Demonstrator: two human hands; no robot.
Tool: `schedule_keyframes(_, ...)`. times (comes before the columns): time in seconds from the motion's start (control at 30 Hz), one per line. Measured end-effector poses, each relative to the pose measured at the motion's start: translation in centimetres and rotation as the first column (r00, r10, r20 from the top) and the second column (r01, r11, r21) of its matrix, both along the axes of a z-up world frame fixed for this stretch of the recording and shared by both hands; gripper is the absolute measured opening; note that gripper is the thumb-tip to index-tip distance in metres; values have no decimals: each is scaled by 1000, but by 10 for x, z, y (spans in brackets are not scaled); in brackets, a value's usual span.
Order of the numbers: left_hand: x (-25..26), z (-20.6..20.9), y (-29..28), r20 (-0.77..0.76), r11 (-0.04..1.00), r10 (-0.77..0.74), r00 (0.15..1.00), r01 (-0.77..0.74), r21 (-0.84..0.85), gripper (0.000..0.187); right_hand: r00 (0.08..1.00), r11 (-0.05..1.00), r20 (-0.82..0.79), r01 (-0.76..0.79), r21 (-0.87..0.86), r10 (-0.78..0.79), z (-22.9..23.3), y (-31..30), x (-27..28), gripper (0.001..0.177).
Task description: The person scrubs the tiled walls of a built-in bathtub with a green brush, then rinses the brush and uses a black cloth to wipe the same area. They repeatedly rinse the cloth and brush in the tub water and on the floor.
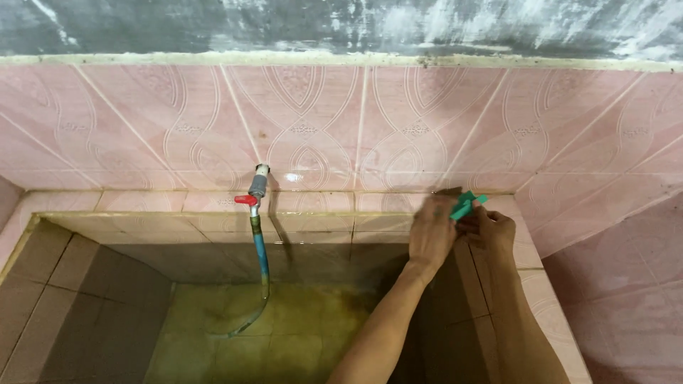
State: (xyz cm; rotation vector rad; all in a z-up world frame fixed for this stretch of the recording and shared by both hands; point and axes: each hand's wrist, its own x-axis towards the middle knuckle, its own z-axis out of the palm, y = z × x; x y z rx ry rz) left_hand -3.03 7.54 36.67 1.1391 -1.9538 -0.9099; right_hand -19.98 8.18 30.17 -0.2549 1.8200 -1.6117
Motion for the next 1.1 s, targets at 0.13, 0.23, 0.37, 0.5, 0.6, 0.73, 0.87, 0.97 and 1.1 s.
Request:
schedule_keyframes(0.13, -26, -81, -24, 219, 920, -74, 973, 151, -360, 32, 962, 999, -273, -7, 49, 20, 30, 8, 35, 63)
schedule_keyframes(0.23, 4, -71, -30, 222, 961, -122, 967, 171, -217, 35, 952, 996, -299, -88, -34, 74, 0, -11, 44, 62)
schedule_keyframes(0.37, 79, -35, -20, 135, 999, 7, 991, -1, -43, 41, 745, 960, -608, -245, 134, 276, -50, -56, 73, 54)
schedule_keyframes(0.5, 138, -78, -39, -59, 977, 214, 975, -214, 12, 37, 773, 925, -538, -380, 31, 336, -40, -97, 175, 52)
schedule_keyframes(0.6, 182, -80, -39, -151, 905, 420, 895, -424, 3, 35, 718, 861, -534, -506, 39, 446, -25, -122, 250, 57)
schedule_keyframes(0.73, 224, -6, -22, -229, 719, 694, 683, -676, 162, 39, 559, 697, -560, -716, 47, 612, -3, -127, 330, 59)
schedule_keyframes(0.87, 232, -78, -40, -305, 712, 699, 647, -670, 211, 52, 483, 582, -551, -813, 7, 681, -3, -119, 358, 67)
schedule_keyframes(0.97, 223, -67, -21, -332, 753, 658, 676, -589, 293, 57, 418, 558, -556, -824, 101, 718, 20, -84, 345, 64)
schedule_keyframes(1.1, 209, -90, -9, -142, 856, 504, 852, -470, 215, 70, 597, 649, -413, -760, -19, 687, -20, -58, 275, 64)
